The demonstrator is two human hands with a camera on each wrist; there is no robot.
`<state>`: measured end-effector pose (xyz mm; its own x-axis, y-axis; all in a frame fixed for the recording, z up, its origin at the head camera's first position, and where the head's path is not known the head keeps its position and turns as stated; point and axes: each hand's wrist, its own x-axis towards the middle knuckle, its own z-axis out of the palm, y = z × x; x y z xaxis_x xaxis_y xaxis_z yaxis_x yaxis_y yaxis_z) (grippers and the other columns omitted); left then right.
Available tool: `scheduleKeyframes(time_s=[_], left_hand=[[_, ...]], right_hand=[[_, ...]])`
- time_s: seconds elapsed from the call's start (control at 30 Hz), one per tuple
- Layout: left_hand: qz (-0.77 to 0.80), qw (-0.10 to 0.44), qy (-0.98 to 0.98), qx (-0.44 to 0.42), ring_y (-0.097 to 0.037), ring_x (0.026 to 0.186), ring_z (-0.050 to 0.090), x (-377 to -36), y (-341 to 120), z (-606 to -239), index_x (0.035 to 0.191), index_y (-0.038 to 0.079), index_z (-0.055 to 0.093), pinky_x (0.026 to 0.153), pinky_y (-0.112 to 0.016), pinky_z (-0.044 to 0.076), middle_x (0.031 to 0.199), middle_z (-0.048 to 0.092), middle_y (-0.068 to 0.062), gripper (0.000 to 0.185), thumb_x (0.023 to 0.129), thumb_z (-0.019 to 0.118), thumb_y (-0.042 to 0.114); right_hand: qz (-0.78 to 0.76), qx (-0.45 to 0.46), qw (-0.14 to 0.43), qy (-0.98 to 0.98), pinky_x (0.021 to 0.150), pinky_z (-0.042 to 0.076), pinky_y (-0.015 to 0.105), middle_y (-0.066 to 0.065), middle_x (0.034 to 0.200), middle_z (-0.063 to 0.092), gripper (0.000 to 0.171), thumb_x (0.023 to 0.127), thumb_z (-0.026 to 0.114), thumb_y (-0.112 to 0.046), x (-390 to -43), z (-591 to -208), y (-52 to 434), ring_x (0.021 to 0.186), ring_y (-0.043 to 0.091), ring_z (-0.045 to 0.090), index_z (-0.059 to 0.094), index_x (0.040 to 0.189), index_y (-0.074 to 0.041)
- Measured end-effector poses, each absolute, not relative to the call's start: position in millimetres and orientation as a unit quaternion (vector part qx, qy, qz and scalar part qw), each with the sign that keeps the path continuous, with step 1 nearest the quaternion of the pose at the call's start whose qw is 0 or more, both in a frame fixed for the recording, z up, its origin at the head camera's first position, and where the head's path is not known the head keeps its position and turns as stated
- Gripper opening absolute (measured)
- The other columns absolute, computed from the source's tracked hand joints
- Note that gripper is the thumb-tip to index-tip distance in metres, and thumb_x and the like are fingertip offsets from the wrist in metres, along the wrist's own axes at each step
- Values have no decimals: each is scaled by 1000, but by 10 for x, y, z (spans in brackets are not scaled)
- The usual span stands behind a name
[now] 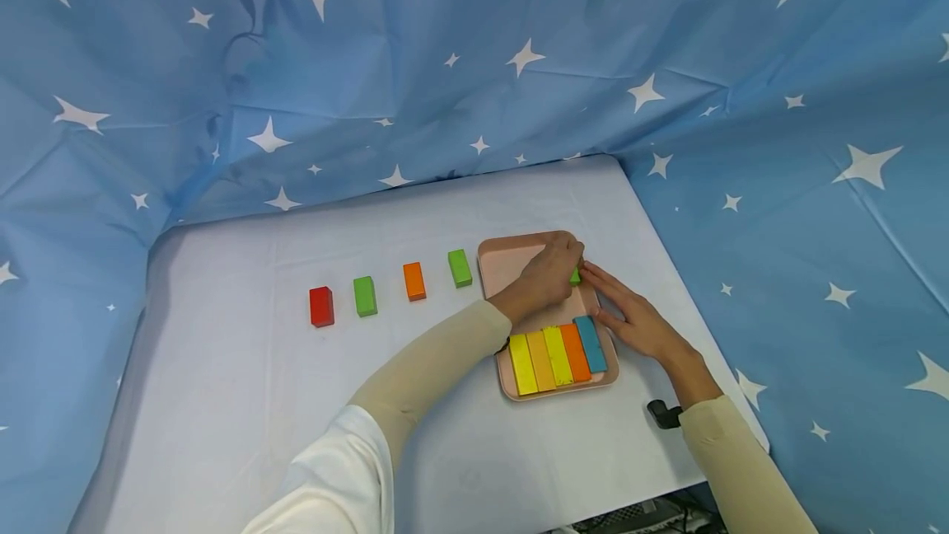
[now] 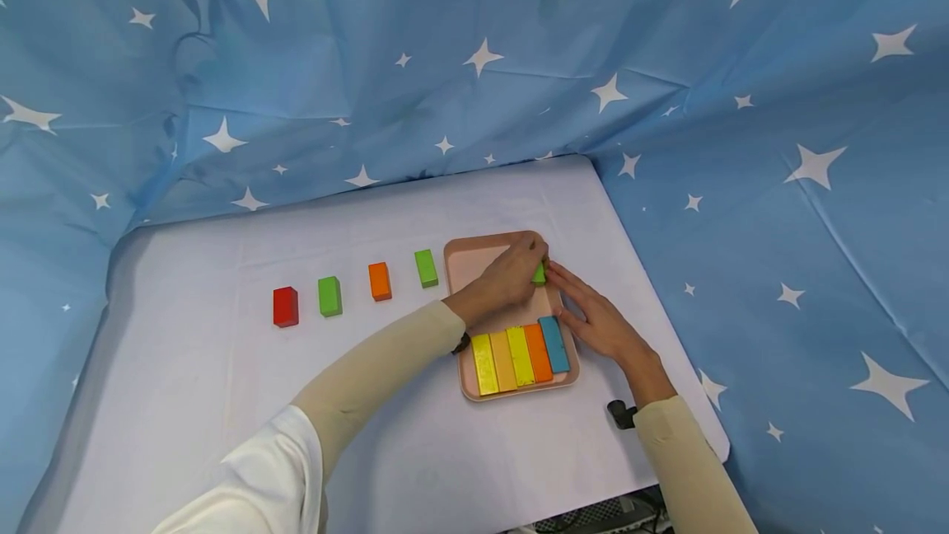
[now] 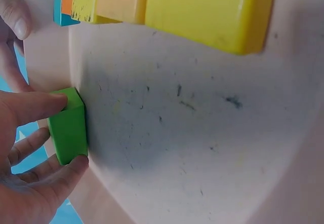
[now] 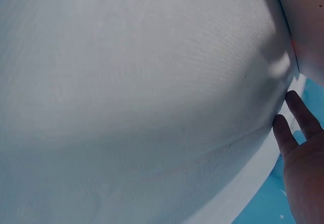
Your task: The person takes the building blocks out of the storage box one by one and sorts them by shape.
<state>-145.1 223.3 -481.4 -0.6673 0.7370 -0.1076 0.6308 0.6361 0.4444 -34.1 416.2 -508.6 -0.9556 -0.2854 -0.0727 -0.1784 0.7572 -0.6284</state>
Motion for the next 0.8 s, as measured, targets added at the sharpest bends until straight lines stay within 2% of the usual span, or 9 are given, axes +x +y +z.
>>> scheduleKeyframes(time_s=[0.2,0.4,0.6,0.8], left_hand=[[203,133,890,385,-11,112,50,-1446,2171,-4783,119,16,58,89,-16,50,132,47,-1,34,91,74,3],[233,147,886,374,-11,113,51,-1453,2077,-4700,124,16,60,95,-18,49,133,49,0,40,90,75,2],[208,160,896,359,-14,112,52,-1458,1996,-4643,140,17,54,92,-23,52,143,47,-4,51,94,75,13],[194,149,898,365,-14,102,54,-1459,1910,-4617,141,13,51,83,-22,52,131,50,-6,52,96,75,18]], right_hand=[[-317,-116,85,937,117,29,71,-2,175,18,68,106,60,-23,-351,-5085,4158,157,39,27,29,166,-28],[-316,-104,89,939,118,28,71,-1,175,19,69,105,60,-25,-346,-5075,4161,157,40,26,28,166,-28],[-313,-105,86,940,118,28,71,-1,175,19,69,105,60,-25,-330,-5066,4150,158,39,25,28,166,-26],[-309,-109,85,941,117,28,72,0,175,19,69,105,60,-25,-328,-5066,4150,158,39,25,29,166,-24]])
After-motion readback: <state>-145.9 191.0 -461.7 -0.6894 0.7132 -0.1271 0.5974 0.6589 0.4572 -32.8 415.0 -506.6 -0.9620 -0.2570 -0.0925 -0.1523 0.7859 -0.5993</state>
